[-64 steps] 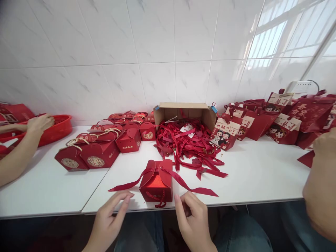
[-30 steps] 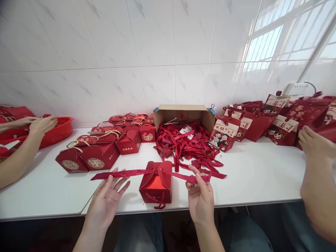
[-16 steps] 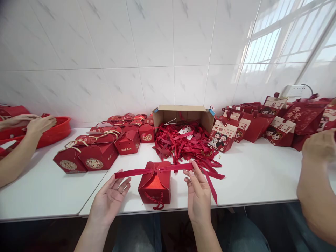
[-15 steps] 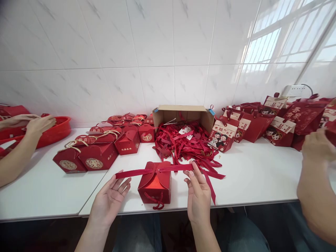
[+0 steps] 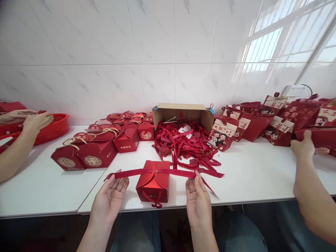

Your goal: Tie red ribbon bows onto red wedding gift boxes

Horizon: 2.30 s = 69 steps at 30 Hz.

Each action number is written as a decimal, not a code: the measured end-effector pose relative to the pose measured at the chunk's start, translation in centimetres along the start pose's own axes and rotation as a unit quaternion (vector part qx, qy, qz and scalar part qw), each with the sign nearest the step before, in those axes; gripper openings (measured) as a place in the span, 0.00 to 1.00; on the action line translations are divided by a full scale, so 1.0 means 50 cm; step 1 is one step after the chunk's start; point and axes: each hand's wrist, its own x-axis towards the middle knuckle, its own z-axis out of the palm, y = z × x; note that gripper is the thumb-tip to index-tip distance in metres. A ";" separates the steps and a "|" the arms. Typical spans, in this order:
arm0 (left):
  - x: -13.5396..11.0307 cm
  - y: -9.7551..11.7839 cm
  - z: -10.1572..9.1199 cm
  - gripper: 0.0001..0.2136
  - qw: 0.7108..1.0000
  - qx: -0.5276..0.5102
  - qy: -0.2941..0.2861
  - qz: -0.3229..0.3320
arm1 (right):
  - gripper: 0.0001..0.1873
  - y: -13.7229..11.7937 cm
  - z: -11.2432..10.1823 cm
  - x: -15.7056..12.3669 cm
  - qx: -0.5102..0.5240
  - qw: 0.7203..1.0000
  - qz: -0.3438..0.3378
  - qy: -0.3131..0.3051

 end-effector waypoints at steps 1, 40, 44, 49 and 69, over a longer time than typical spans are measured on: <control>0.000 0.005 0.005 0.10 1.000 -0.004 -0.010 0.003 | 0.16 -0.003 0.003 0.002 -0.002 1.000 -0.006 -0.006; -0.090 0.134 0.250 0.11 0.812 0.256 -0.496 0.172 | 0.12 -0.120 0.332 -0.065 -0.305 0.840 -0.116 -0.433; -0.084 0.132 0.245 0.12 0.818 0.249 -0.487 0.181 | 0.11 -0.122 0.322 -0.073 -0.330 0.826 -0.130 -0.438; -0.084 0.129 0.248 0.11 0.813 0.250 -0.492 0.183 | 0.11 -0.129 0.325 -0.079 -0.366 0.802 -0.109 -0.460; -0.081 0.150 0.257 0.06 0.738 0.373 -0.554 0.099 | 0.14 -0.128 0.336 -0.056 -0.297 0.809 -0.025 -0.506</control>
